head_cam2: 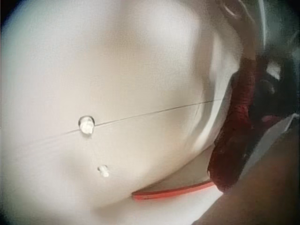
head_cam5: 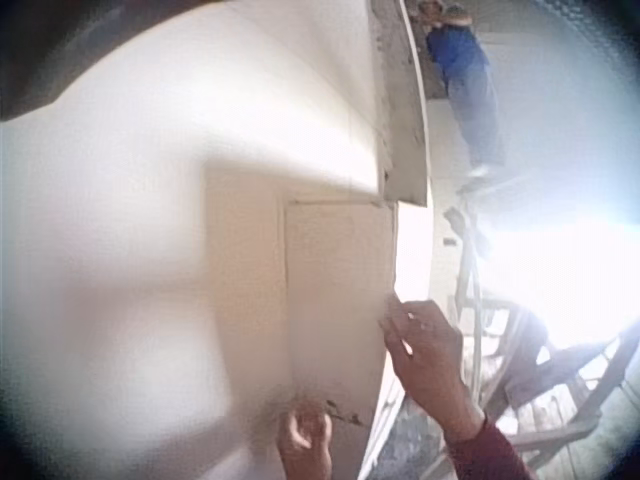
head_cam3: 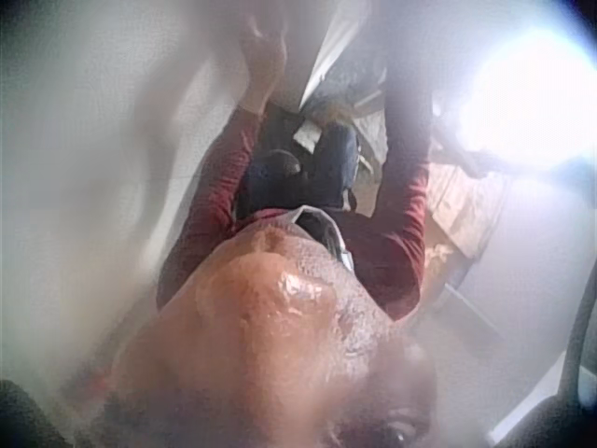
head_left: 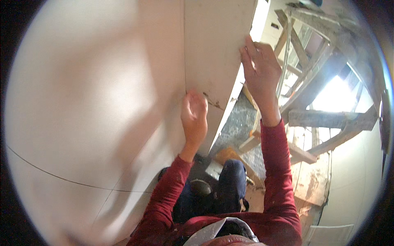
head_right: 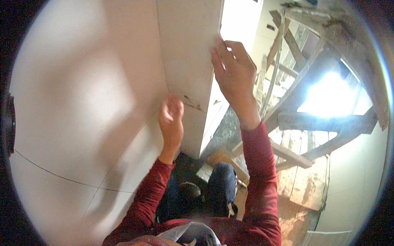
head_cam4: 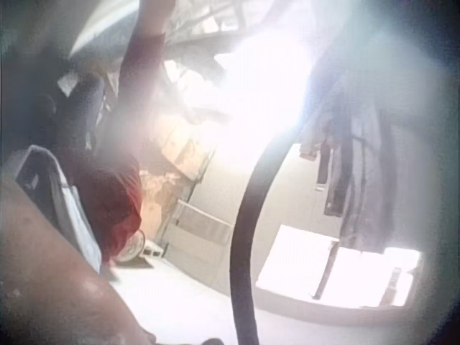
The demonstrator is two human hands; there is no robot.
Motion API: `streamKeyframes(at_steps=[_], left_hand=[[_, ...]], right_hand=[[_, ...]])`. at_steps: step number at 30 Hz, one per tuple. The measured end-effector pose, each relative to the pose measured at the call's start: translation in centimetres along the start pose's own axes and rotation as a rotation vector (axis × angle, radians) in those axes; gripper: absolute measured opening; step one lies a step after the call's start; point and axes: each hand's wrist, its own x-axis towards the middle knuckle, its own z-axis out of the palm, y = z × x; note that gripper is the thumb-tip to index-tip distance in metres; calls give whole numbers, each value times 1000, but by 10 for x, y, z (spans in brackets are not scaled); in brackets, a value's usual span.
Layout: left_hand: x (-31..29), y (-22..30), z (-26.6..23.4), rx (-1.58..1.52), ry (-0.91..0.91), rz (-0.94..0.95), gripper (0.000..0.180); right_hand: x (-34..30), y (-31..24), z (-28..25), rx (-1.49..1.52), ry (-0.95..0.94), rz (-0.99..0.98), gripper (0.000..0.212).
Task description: The person applies cement to a wall section using a trowel and hawk, then places a white ceramic tile onto the prepared area. They wipe excess cement from the tile edges with a sponge and later mix additional cement on the floor.
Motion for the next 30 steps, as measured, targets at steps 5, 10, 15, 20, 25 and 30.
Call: streamKeyframes(at_steps=[5, 10, 15, 20, 25, 30], left_hand=[[-11, -15, 11, 49, -27, -48, 51], [8, -14, 8, 34, -82, -5, 53], [3, -20, 6, -19, -71, 10, 53], [4, -23, 1, 81, -74, 58, 54], [58, 23, -7, 226, -119, 212, 57], [86, 70, -7, 317, -49, 423, 51]], right_hand=[[-1, 4, 0, -8, -7, -14, 27], [0, 1, 1, 100, -13, 60, 28], [-2, 2, 1, 106, -34, 45, 30], [-5, 2, 1, 117, -11, 42, 30], [-1, 0, 4, 47, -31, 94, 32], [-3, 0, 3, 10, -49, 56, 33]])
